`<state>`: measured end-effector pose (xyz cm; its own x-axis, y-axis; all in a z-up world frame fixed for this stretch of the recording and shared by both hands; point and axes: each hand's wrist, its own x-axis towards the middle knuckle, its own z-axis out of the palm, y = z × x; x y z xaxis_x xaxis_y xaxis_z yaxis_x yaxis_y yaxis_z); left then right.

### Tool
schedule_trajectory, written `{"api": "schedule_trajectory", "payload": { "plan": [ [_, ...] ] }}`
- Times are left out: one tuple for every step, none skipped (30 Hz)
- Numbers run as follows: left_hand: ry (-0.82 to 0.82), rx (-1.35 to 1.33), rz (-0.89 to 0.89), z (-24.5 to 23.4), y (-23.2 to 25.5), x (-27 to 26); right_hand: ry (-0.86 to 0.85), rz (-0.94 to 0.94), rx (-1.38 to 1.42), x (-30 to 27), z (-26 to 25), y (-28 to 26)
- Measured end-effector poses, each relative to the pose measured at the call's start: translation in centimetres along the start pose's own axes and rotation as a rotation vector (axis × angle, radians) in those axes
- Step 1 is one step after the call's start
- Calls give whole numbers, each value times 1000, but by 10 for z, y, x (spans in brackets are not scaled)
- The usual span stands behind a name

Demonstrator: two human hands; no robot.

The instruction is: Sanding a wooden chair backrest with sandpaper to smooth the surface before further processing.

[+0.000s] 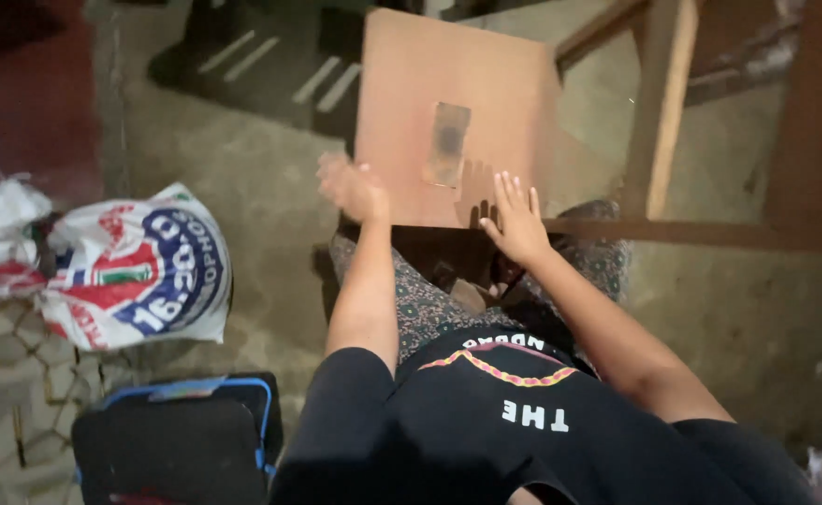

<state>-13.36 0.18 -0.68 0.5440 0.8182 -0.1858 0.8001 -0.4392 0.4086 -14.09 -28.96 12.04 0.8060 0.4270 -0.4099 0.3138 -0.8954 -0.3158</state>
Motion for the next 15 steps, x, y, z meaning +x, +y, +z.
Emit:
{"api": "schedule_trajectory", "payload": {
  "plan": [
    [-84,-40,152,14,14,-1,23,42,29,-8,0,14],
    [-92,-42,180,23,33,-11,40,64,36,-15,-9,14],
    [-167,64,531,32,54,-24,61,17,41,-22,-19,15],
    [-235,171,883,41,74,-37,82,-31,45,-29,-29,16],
    [-237,163,907,38,88,-48,99,-12,45,-33,-37,17],
    [-321,196,895,35,102,-59,157,-59,47,-37,-44,17],
    [-402,229,877,30,116,-72,214,-111,44,-42,-54,18],
    [-401,221,898,39,113,-78,229,-96,39,-48,-65,22],
    [-449,276,832,46,108,-81,264,-108,71,-51,-76,22],
    [-495,330,765,52,103,-83,299,-121,103,-56,-86,23],
    [-489,331,777,46,95,-92,311,-116,105,-59,-93,24],
    [-450,371,825,40,87,-100,343,-127,128,-63,-99,26],
    [-407,413,873,34,79,-106,377,-141,154,-65,-105,27],
    [-396,416,885,44,65,-108,392,-140,157,-68,-115,26],
    [-320,399,997,53,48,-108,452,-192,202,-71,-124,23]
  ]
}}
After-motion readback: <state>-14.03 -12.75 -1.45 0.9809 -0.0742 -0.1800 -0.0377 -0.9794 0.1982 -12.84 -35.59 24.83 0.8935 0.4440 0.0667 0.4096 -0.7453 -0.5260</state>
